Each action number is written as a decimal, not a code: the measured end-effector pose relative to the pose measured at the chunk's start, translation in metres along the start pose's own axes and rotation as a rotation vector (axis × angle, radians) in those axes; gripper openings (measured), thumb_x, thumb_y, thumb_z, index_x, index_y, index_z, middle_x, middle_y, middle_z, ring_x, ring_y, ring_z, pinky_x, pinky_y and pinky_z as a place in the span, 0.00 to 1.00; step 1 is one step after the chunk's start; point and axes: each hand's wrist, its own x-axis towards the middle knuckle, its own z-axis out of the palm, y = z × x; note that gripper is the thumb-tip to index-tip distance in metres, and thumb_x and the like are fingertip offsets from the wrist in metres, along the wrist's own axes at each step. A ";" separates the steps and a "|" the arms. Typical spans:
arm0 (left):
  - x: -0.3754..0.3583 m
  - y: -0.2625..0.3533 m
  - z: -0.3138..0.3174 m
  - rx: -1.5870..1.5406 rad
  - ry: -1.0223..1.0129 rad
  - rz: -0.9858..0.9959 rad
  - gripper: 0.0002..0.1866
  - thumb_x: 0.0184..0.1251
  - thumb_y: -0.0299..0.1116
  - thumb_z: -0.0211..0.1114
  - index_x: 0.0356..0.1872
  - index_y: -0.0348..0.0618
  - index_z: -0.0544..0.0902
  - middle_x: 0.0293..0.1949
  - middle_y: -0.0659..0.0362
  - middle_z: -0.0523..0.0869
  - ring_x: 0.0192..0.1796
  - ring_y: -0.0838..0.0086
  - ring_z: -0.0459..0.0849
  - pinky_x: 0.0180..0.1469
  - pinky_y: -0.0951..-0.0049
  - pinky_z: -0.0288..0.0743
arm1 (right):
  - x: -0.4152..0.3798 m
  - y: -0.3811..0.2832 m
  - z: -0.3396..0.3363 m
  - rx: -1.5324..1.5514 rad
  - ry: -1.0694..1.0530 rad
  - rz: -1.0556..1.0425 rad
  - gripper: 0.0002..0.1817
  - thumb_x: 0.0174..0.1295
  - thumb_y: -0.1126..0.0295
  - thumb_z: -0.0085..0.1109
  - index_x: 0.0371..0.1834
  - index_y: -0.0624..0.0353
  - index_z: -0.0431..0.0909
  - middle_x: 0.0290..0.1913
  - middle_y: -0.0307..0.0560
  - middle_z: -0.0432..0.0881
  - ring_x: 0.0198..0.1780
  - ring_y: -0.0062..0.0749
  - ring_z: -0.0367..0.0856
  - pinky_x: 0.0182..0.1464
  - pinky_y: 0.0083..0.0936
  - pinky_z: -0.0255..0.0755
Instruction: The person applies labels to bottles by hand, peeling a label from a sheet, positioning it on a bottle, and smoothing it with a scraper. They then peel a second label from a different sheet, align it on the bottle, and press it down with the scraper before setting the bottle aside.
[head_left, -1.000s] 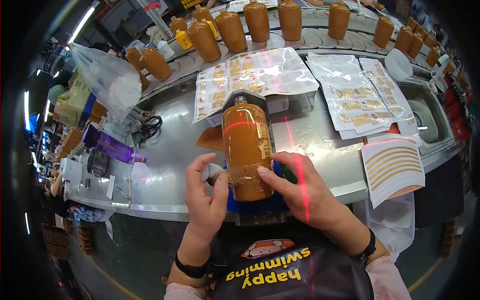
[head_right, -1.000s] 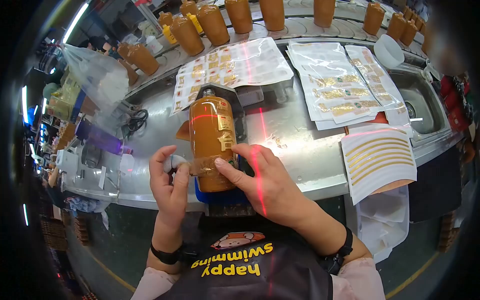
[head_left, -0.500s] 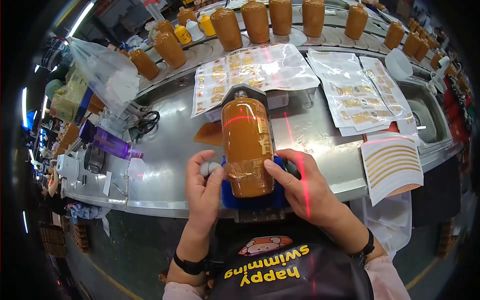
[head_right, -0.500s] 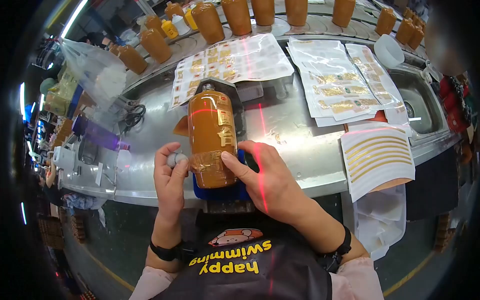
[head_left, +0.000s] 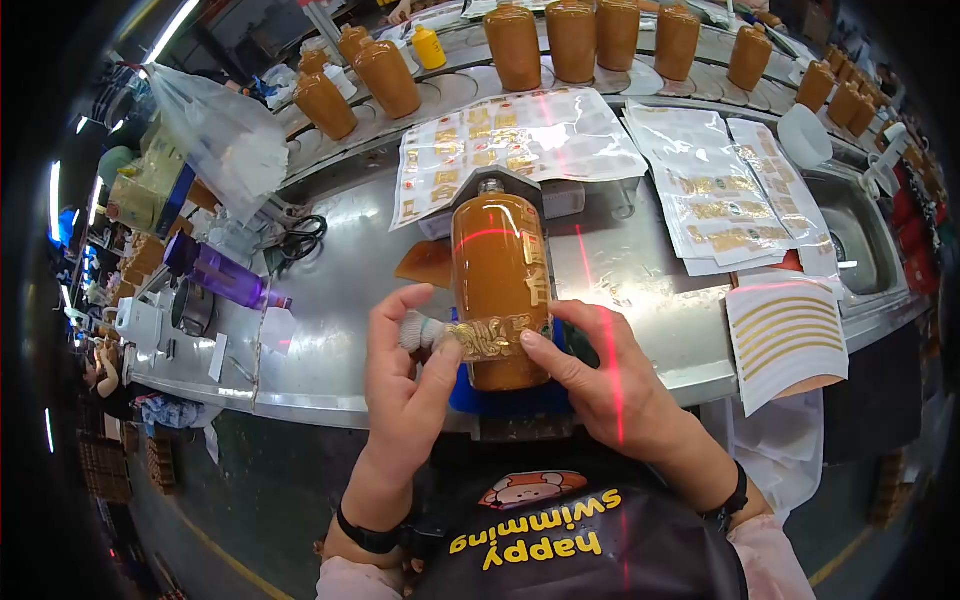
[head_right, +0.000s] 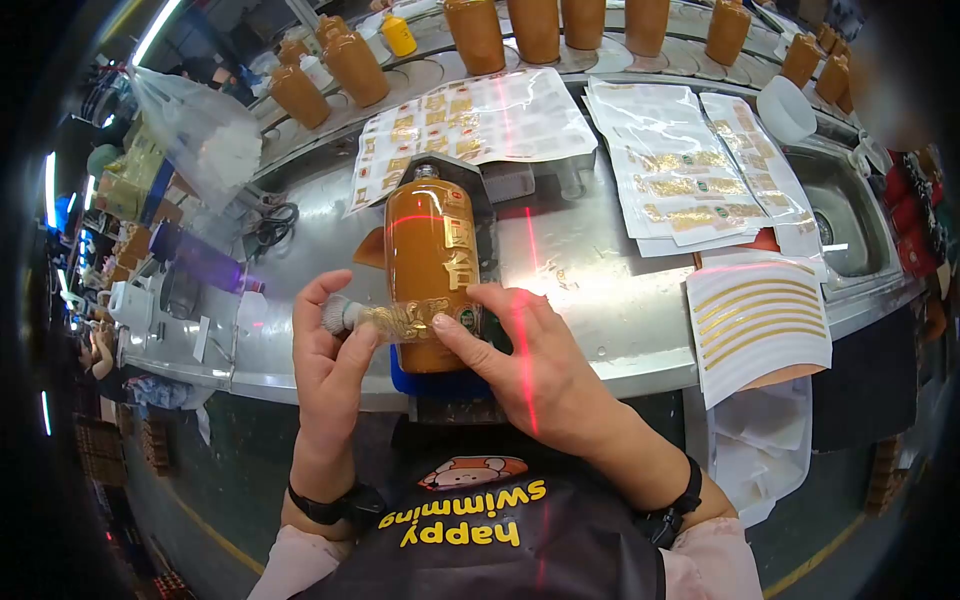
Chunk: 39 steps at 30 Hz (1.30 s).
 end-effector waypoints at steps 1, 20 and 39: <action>0.000 -0.003 -0.001 0.046 0.039 0.004 0.24 0.70 0.23 0.58 0.65 0.39 0.64 0.41 0.62 0.78 0.43 0.83 0.74 0.47 0.82 0.68 | 0.001 -0.001 -0.001 0.004 -0.008 -0.010 0.39 0.46 0.84 0.59 0.68 0.52 0.73 0.62 0.62 0.68 0.58 0.56 0.72 0.62 0.43 0.69; -0.030 -0.025 0.004 1.103 0.130 0.720 0.23 0.64 0.40 0.65 0.60 0.47 0.81 0.51 0.62 0.87 0.59 0.63 0.74 0.65 0.54 0.55 | -0.005 0.007 0.001 -0.014 0.104 0.086 0.39 0.49 0.89 0.55 0.70 0.63 0.65 0.57 0.63 0.74 0.57 0.57 0.75 0.59 0.41 0.72; 0.008 -0.068 -0.002 0.108 0.115 0.039 0.13 0.77 0.40 0.56 0.41 0.39 0.76 0.62 0.46 0.77 0.54 0.66 0.73 0.62 0.65 0.62 | -0.009 0.000 -0.016 0.153 0.217 0.394 0.16 0.62 0.75 0.62 0.49 0.62 0.67 0.28 0.47 0.80 0.25 0.33 0.81 0.30 0.27 0.73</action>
